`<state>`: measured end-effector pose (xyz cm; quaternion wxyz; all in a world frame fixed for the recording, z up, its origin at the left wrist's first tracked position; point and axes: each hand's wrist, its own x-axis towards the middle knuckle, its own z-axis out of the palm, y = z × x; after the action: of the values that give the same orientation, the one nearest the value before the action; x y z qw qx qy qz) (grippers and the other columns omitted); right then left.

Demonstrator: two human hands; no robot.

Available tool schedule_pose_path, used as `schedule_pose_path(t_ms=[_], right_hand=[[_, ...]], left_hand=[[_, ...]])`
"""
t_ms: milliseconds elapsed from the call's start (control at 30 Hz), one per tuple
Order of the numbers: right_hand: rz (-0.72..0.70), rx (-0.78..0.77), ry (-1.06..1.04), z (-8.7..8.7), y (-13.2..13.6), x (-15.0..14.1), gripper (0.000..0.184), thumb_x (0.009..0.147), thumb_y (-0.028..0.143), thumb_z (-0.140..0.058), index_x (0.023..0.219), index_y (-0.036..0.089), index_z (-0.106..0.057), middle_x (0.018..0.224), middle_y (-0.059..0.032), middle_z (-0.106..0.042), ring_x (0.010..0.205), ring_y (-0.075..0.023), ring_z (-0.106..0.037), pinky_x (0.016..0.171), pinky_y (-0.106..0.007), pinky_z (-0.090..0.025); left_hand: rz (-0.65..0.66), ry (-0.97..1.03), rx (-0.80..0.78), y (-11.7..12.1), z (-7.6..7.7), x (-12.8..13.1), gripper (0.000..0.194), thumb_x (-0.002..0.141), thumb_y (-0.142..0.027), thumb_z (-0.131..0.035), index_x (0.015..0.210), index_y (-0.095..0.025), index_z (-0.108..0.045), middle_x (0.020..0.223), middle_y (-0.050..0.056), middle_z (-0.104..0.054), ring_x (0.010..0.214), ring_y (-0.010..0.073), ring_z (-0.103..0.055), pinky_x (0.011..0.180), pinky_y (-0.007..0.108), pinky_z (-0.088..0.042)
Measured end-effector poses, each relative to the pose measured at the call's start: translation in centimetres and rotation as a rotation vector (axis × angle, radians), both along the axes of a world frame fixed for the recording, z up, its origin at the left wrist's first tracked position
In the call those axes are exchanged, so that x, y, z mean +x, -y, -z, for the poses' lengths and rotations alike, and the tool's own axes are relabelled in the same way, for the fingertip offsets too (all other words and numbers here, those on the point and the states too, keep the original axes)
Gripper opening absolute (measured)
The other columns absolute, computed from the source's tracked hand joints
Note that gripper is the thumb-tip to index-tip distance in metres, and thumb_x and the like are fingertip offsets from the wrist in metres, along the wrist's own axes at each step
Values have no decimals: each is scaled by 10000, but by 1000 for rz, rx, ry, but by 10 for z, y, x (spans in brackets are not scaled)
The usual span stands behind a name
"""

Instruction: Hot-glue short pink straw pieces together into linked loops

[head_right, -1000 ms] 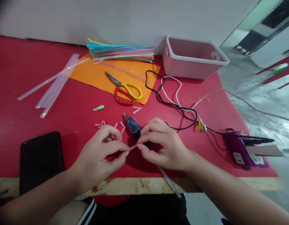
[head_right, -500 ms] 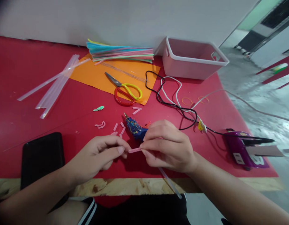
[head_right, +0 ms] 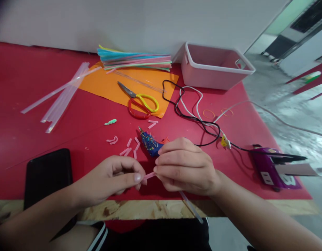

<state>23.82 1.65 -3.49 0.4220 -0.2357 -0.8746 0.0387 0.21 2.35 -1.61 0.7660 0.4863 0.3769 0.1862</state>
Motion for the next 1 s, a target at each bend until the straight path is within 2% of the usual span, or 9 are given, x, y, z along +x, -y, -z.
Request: schedule_pose_path(t_ms=[100,167,300,400,567,633,733,900,1000], right_hand=[[-9,11,27,-3,0,-1,229,767,130,-798,966,230,-743,820,-24,-787,878,-199,-751,729,-347,-674],[-5,19,57,-6,-1,-1,195,795,141,-774,958,240,-736,836,-22,-791,884,-202,-751,728,-358,-667],[105,5,108,-9,-5,3,266,826,107,-706,1059,237,-698,925,-48,-780,882,-201,-733,797,-375,-638],[259,-121,167,-7,-9,10,385,840,89,-595,1197,227,-636,1061,-98,-739,998,-236,-697,903,-423,-593],[383,-409,475,0,-13,18,528,750,148,-526,1275,179,-578,1251,-150,-639,1162,-342,-611,998,-547,-510],[434,-451,579,2,-12,18,556,727,137,-543,1280,177,-577,1239,-149,-629,1139,-346,-603,988,-549,-497],[432,-434,610,4,-11,15,599,722,89,-545,1310,205,-557,1198,-129,-637,1091,-315,-611,949,-492,-503],[422,-340,567,8,-13,12,423,730,44,-519,1117,189,-610,963,-97,-685,911,-273,-648,812,-408,-513],[462,-309,429,7,-11,13,327,753,119,-587,1069,203,-584,914,-70,-696,798,-238,-656,708,-348,-507]], left_hand=[[-13,-15,8,1,2,0,118,800,-170,-703,690,-182,-742,658,20,-723,615,128,-629,603,230,-517],[-30,-27,18,1,4,0,87,784,-191,-728,699,-176,-741,683,26,-729,662,139,-650,667,254,-531],[-137,-21,44,1,7,1,95,787,-214,-727,702,-172,-717,604,-28,-632,495,69,-476,493,194,-381],[-290,-4,50,-1,11,0,113,805,-251,-731,730,-173,-702,621,-50,-594,429,31,-328,412,184,-232],[-532,-12,59,-4,19,-4,168,858,-310,-714,771,-167,-707,677,-25,-613,461,29,-352,423,172,-233],[-567,-10,62,-4,20,-5,163,862,-304,-710,783,-162,-722,679,-13,-629,463,30,-359,425,172,-236],[-592,-10,64,-4,21,-5,165,847,-313,-732,798,-156,-743,686,3,-658,473,36,-384,429,174,-249],[-642,-14,79,-4,21,-4,147,821,-306,-769,814,-159,-769,703,9,-695,495,44,-417,444,183,-277],[-670,-14,92,-4,20,-4,106,825,-278,-772,819,-172,-784,720,1,-712,485,34,-390,446,192,-274]])
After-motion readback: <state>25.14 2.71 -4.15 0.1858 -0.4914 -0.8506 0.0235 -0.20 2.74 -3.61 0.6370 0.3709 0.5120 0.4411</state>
